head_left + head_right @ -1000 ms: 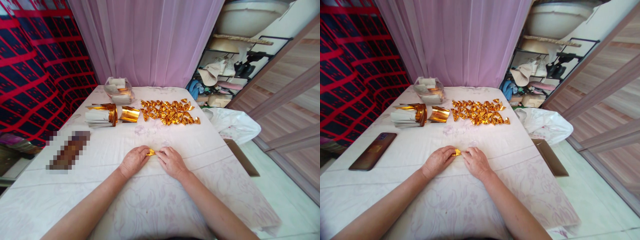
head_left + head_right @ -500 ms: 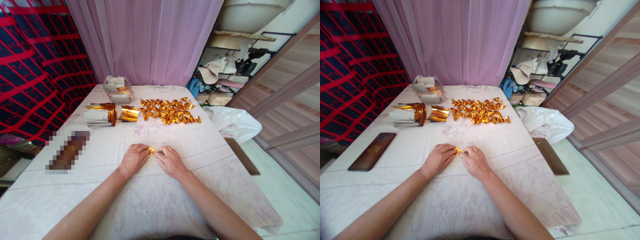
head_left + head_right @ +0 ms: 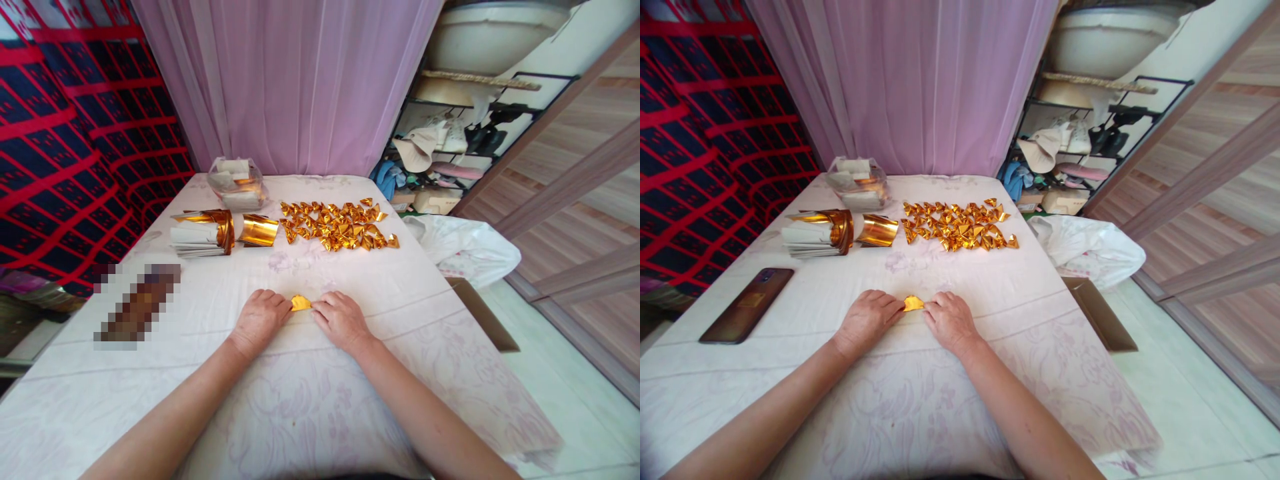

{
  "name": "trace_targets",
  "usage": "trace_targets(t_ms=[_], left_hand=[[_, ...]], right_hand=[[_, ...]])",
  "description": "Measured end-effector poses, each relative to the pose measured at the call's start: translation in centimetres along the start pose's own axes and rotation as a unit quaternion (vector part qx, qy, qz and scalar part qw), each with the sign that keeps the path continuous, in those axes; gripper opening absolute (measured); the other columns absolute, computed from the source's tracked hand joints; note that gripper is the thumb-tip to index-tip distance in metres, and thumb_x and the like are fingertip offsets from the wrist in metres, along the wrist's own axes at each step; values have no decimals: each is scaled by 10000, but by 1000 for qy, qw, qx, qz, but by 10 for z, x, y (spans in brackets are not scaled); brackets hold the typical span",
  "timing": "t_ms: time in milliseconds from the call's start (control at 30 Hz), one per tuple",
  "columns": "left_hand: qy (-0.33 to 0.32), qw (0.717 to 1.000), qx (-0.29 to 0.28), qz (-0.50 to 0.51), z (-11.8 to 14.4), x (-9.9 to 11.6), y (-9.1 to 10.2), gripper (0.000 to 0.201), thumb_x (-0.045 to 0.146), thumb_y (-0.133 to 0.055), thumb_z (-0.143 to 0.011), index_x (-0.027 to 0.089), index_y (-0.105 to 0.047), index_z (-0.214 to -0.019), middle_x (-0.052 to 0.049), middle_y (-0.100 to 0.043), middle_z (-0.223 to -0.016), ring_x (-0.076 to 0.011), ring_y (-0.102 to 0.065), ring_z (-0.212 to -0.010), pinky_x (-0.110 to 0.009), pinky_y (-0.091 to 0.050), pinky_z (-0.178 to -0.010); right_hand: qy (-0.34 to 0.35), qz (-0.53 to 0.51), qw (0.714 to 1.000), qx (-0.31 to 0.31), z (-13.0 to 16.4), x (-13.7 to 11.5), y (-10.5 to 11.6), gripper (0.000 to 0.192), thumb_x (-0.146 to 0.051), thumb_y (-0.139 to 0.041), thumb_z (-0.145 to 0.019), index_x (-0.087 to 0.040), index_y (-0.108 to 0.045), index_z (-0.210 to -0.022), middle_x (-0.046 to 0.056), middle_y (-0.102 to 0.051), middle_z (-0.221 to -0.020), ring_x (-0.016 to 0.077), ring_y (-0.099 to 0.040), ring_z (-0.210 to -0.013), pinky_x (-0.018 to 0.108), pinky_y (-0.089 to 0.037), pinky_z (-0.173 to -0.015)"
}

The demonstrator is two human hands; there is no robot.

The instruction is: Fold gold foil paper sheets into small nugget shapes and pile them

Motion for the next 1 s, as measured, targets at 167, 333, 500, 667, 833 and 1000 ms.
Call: trace_targets(t_ms=[167, 333, 500, 667, 833, 1000], left_hand=[[-5, 999, -18, -42, -3, 1, 1, 168, 232, -532, -938, 182, -676, -869, -47, -672, -757, -215, -600, -746, -354, -376, -697], [26, 999, -41, -18, -6, -4, 2, 207, 286, -507, -955, 194, -689, -920, -48, -693, -814, -209, -622, -780, -339, -386, -710], [70, 994, -77, 25, -8, -9, 3, 261, 333, -458, -975, 230, -697, -995, -44, -718, -870, -214, -649, -822, -336, -414, -730], [132, 986, -89, 53, -10, -15, 7, 289, 364, -452, -964, 236, -712, -957, -48, -732, -869, -225, -662, -811, -328, -429, -718], [209, 965, -59, 149, -13, -21, 8, 238, 330, -500, -920, 240, -720, -931, -23, -740, -909, -194, -667, -818, -280, -442, -702], [266, 933, -48, 239, -14, -22, 1, 215, 270, -553, -849, 255, -719, -985, 8, -742, -987, -168, -668, -842, -250, -467, -736]], right_hand=[[-21, 23, 999, -6, -12, -2, -1, 150, -316, -604, -912, -206, -705, -891, 43, -657, -895, 178, -585, -869, 280, -433, -771], [-25, -5, 1000, 2, -15, 0, -5, 186, -305, -535, -957, -229, -705, -972, 30, -675, -915, 161, -602, -884, 260, -433, -790], [-46, -26, 999, -4, -16, 0, -3, 191, -275, -527, -956, -224, -712, -961, 26, -701, -922, 155, -622, -892, 244, -428, -782], [-80, -73, 994, 23, -21, 1, 1, 188, -247, -544, -923, -232, -722, -861, 14, -719, -841, 142, -639, -822, 224, -413, -711], [-124, -123, 983, 46, -24, 4, 0, 175, -244, -570, -880, -236, -728, -805, 11, -728, -796, 139, -646, -742, 220, -402, -667], [-174, -172, 968, 54, -22, 10, -4, 161, -270, -583, -862, -243, -733, -811, 3, -732, -775, 131, -635, -666, 217, -397, -620]])
Point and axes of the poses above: each hand's wrist, its own z-axis away from the middle knuckle, its own y-axis out of the back of the hand, x = y × z, the point moved 5 cm from there along -z, towards the middle knuckle
